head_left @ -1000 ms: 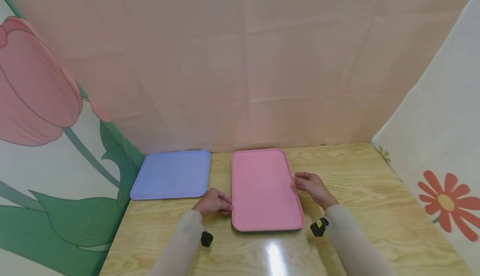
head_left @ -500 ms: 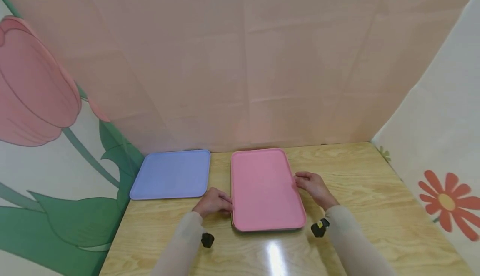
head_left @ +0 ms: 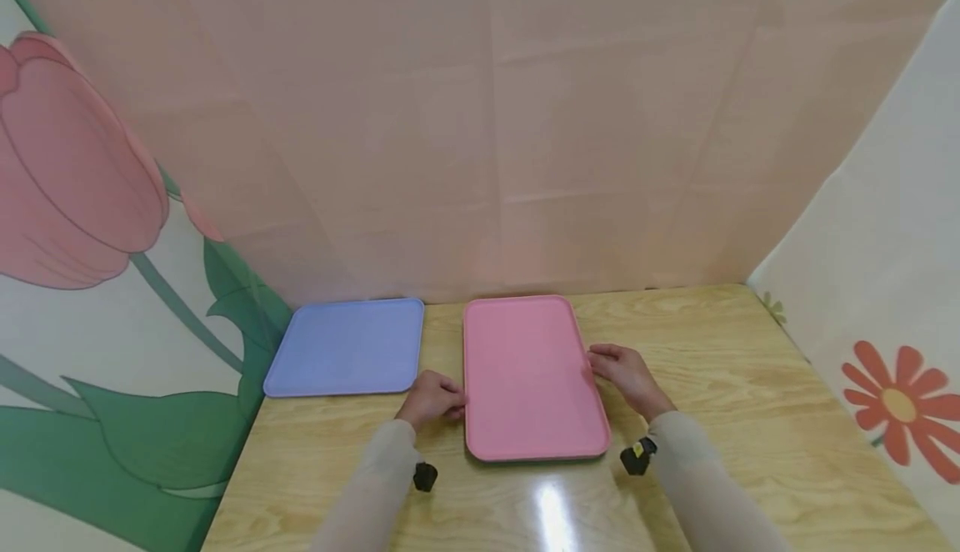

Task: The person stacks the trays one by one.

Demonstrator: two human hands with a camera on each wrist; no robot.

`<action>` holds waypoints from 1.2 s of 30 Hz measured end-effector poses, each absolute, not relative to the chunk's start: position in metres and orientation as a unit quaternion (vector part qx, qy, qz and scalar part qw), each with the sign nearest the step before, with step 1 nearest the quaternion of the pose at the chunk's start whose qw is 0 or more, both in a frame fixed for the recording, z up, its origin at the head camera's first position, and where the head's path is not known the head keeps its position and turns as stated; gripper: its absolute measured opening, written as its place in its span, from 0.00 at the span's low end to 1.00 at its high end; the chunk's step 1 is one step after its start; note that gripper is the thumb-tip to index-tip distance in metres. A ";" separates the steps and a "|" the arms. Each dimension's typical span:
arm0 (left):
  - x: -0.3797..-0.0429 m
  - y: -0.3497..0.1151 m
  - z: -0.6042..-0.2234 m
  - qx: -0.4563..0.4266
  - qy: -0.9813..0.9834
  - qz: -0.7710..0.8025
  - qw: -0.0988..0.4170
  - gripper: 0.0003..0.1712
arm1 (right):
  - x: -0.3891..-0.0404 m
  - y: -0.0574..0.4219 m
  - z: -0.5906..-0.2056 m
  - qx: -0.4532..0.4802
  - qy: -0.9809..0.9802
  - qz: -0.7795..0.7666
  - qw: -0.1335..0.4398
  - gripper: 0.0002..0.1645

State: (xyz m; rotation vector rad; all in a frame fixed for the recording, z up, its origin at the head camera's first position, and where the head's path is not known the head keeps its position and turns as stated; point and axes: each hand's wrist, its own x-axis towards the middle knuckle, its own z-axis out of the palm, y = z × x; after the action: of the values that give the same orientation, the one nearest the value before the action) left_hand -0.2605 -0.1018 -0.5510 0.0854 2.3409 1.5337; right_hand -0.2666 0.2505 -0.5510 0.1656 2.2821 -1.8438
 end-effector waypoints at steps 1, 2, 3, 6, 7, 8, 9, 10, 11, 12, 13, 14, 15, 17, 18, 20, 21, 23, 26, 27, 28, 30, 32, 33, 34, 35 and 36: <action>-0.261 -0.102 -0.552 0.032 0.827 0.536 0.168 0.03 | -0.267 0.251 -0.551 0.057 0.773 -0.624 0.103 0.30; -0.261 -0.102 -0.552 0.030 0.827 0.536 0.167 0.03 | -0.267 0.251 -0.551 0.058 0.774 -0.622 0.105 0.31; -0.261 -0.102 -0.553 0.029 0.827 0.537 0.166 0.03 | -0.267 0.251 -0.551 0.062 0.774 -0.621 0.107 0.31; -0.260 -0.102 -0.556 0.024 0.825 0.541 0.161 0.04 | -0.268 0.252 -0.550 0.071 0.777 -0.615 0.113 0.31; -0.259 -0.101 -0.557 0.021 0.825 0.543 0.159 0.04 | -0.269 0.252 -0.550 0.074 0.779 -0.612 0.115 0.32; -0.258 -0.100 -0.557 0.017 0.824 0.544 0.155 0.04 | -0.269 0.252 -0.550 0.075 0.780 -0.610 0.117 0.32; -0.258 -0.099 -0.558 0.015 0.824 0.545 0.152 0.04 | -0.269 0.252 -0.549 0.077 0.782 -0.607 0.118 0.32; -0.257 -0.098 -0.558 0.015 0.826 0.544 0.149 0.04 | -0.270 0.253 -0.549 0.078 0.783 -0.606 0.119 0.32; -0.257 -0.098 -0.559 0.015 0.826 0.545 0.146 0.04 | -0.270 0.253 -0.549 0.080 0.785 -0.603 0.119 0.32; -0.257 -0.097 -0.559 0.014 0.825 0.545 0.144 0.05 | -0.271 0.253 -0.549 0.080 0.786 -0.601 0.118 0.32; -0.257 -0.098 -0.559 0.016 0.825 0.546 0.143 0.05 | -0.271 0.252 -0.548 0.083 0.790 -0.597 0.115 0.32; -0.258 -0.098 -0.560 0.018 0.822 0.550 0.143 0.05 | -0.271 0.251 -0.547 0.088 0.795 -0.590 0.110 0.32; -0.258 -0.100 -0.561 0.020 0.819 0.556 0.144 0.06 | -0.271 0.250 -0.546 0.091 0.803 -0.580 0.103 0.32; -0.259 -0.105 -0.562 0.021 0.808 0.572 0.144 0.08 | -0.271 0.247 -0.545 0.091 0.820 -0.559 0.081 0.31; -0.260 -0.109 -0.563 0.020 0.802 0.579 0.144 0.08 | -0.271 0.245 -0.544 0.092 0.826 -0.551 0.070 0.31; -0.260 -0.118 -0.565 0.012 0.794 0.592 0.141 0.09 | -0.271 0.240 -0.542 0.092 0.837 -0.536 0.049 0.30; -0.261 -0.123 -0.565 0.006 0.792 0.594 0.138 0.10 | -0.271 0.239 -0.541 0.089 0.841 -0.533 0.042 0.29; -0.262 -0.133 -0.563 -0.009 0.796 0.591 0.129 0.10 | -0.272 0.235 -0.540 0.085 0.842 -0.531 0.031 0.28; -0.265 -0.145 -0.558 -0.025 0.817 0.568 0.102 0.12 | -0.272 0.231 -0.539 0.085 0.839 -0.537 0.025 0.25; -0.266 -0.148 -0.557 -0.029 0.826 0.555 0.089 0.12 | -0.273 0.230 -0.538 0.087 0.836 -0.541 0.027 0.25; -0.267 -0.152 -0.556 -0.032 0.839 0.538 0.075 0.12 | -0.273 0.228 -0.538 0.087 0.833 -0.545 0.028 0.24; -0.270 -0.157 -0.556 -0.036 0.864 0.501 0.048 0.12 | -0.273 0.225 -0.538 0.087 0.826 -0.556 0.036 0.23; -0.273 -0.163 -0.558 -0.037 0.882 0.469 0.027 0.12 | -0.272 0.221 -0.537 0.086 0.817 -0.569 0.043 0.23; -0.274 -0.165 -0.559 -0.039 0.889 0.456 0.019 0.11 | -0.272 0.220 -0.537 0.084 0.814 -0.573 0.046 0.23; -0.275 -0.166 -0.559 -0.043 0.893 0.448 0.016 0.11 | -0.271 0.218 -0.537 0.082 0.812 -0.575 0.047 0.23; -0.276 -0.168 -0.560 -0.041 0.897 0.441 0.012 0.11 | -0.271 0.217 -0.537 0.082 0.811 -0.578 0.047 0.23; -0.276 -0.169 -0.560 -0.039 0.899 0.436 0.010 0.11 | -0.271 0.215 -0.537 0.083 0.808 -0.581 0.047 0.23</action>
State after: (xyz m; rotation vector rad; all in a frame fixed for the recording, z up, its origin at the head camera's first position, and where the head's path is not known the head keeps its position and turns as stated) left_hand -0.2759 -0.1687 -0.5604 -0.1224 2.8077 1.3599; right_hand -0.2707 0.2153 -0.5368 0.2522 2.4646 -1.7736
